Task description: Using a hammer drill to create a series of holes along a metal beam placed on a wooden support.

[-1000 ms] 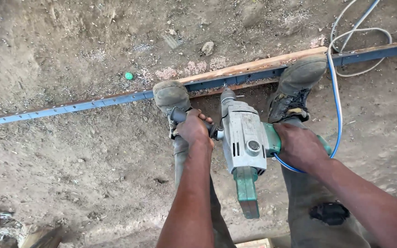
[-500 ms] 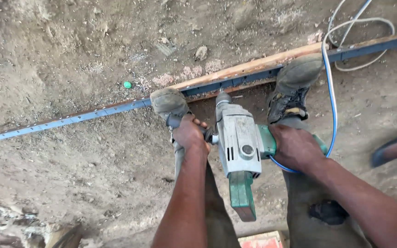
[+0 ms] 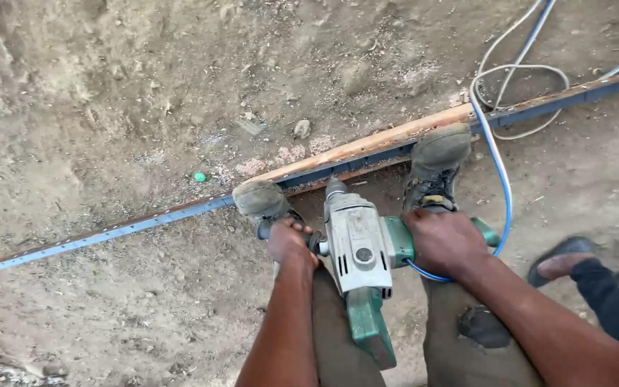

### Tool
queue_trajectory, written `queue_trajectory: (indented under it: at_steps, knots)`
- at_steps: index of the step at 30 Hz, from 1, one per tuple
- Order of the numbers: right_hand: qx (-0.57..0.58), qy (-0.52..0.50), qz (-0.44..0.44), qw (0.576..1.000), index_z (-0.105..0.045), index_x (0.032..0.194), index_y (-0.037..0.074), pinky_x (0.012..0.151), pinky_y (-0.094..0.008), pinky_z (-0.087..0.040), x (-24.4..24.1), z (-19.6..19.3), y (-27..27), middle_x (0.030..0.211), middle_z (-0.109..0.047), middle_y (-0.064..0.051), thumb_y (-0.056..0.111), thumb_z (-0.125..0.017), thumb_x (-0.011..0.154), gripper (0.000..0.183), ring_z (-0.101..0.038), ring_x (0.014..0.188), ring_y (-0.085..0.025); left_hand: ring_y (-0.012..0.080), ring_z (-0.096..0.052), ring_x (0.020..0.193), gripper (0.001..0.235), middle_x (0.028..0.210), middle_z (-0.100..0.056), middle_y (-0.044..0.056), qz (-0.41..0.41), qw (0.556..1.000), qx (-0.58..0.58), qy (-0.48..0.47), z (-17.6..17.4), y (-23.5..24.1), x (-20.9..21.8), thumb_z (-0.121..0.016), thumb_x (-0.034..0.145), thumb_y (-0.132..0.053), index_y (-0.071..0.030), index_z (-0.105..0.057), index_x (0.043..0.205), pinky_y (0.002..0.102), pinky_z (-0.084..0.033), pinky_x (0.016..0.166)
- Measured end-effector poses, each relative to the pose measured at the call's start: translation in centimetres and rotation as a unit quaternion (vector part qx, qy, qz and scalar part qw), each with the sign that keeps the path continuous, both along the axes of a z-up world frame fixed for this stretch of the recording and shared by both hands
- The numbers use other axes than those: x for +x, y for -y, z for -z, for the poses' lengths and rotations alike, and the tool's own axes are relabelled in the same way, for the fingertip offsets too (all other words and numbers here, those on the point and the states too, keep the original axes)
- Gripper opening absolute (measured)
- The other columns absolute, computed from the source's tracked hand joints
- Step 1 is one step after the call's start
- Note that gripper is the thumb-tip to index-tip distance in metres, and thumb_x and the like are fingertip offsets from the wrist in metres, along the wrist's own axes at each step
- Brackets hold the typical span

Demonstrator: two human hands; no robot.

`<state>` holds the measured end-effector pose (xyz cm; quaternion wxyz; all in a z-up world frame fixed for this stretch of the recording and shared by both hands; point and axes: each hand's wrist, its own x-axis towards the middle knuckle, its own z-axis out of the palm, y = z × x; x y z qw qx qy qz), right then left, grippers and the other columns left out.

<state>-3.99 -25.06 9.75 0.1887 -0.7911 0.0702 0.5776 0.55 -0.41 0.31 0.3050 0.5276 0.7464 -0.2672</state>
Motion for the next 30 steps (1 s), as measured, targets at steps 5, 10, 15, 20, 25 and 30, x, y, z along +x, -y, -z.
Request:
queue_trajectory:
  at_steps: [5, 10, 15, 20, 25, 30]
  knots:
    - [0.005, -0.019, -0.007, 1.0, -0.07, 0.11, 0.014, 0.078, -0.054, -0.063, 1.4, 0.0, 0.2, 0.101, -0.077, -0.007, 0.026, -0.058, 0.08, 0.034, -0.078, 0.087, -0.038, 0.019, -0.064, 0.05, 0.012, 0.061, -0.054, 0.002, 0.002, 1.0, 0.007, -0.001, 0.5, -0.5, 0.5, -0.057, 0.088, -0.016, -0.01, -0.06, 0.078, 0.042, -0.052, 0.064]
    - [0.002, -0.038, -0.027, 0.999, -0.072, 0.111, 0.018, 0.079, -0.051, -0.063, 2.4, 1.0, 0.5, 0.1, -0.078, -0.006, 0.025, -0.059, 0.082, 0.033, -0.078, 0.088, -0.035, 0.0197, -0.063, 0.051, 0.027, 0.058, -0.048, 0.002, 0.031, 0.999, -0.036, -0.022, 0.6, -0.5, 2.1, -0.052, 0.097, -0.02, -0.01, -0.057, 0.072, 0.04, -0.049, 0.077]
    - [0.003, -0.04, -0.036, 0.999, -0.072, 0.114, 0.015, 0.081, -0.052, -0.063, 3.0, 0.5, 0.5, 0.105, -0.077, -0.008, 0.025, -0.057, 0.084, 0.035, -0.078, 0.09, -0.035, 0.012, -0.063, 0.068, 0.039, 0.062, -0.062, -0.005, 0.202, 0.952, -0.162, -0.164, 4.6, -4.0, -0.1, -0.073, 0.086, -0.064, -0.028, -0.066, 0.075, 0.031, -0.043, 0.084]
    - [0.009, -0.045, -0.03, 0.999, -0.074, 0.109, 0.013, 0.081, -0.054, -0.062, 2.9, 0.5, 0.6, 0.106, -0.078, -0.011, 0.021, -0.056, 0.084, 0.032, -0.078, 0.09, -0.037, 0.0098, -0.059, 0.071, 0.039, 0.066, -0.062, -0.007, 0.111, 0.972, -0.167, -0.125, 7.7, -6.7, -3.8, -0.065, 0.09, -0.069, -0.031, -0.061, 0.082, 0.033, -0.038, 0.08]
    - [0.018, -0.027, -0.028, 0.999, -0.073, 0.109, 0.011, 0.08, -0.055, -0.063, 3.1, 0.8, 0.4, 0.108, -0.077, -0.012, 0.023, -0.058, 0.083, 0.032, -0.078, 0.09, -0.038, 0.0113, -0.06, 0.085, 0.043, 0.078, -0.074, -0.012, 0.181, 0.944, -0.221, -0.168, 9.7, -8.2, -5.1, -0.062, 0.076, -0.09, -0.048, -0.069, 0.087, 0.031, -0.04, 0.086]
    - [0.014, 0.018, -0.038, 0.999, -0.072, 0.107, 0.015, 0.074, -0.052, -0.064, 0.2, 3.1, 0.5, 0.1, -0.077, -0.007, 0.028, -0.058, 0.08, 0.032, -0.078, 0.082, -0.036, 0.0107, -0.061, 0.092, 0.052, 0.086, -0.076, -0.015, 0.181, 0.929, -0.301, -0.119, 8.5, -10.1, -5.4, -0.06, 0.063, -0.095, -0.055, -0.069, 0.094, 0.031, -0.039, 0.091]
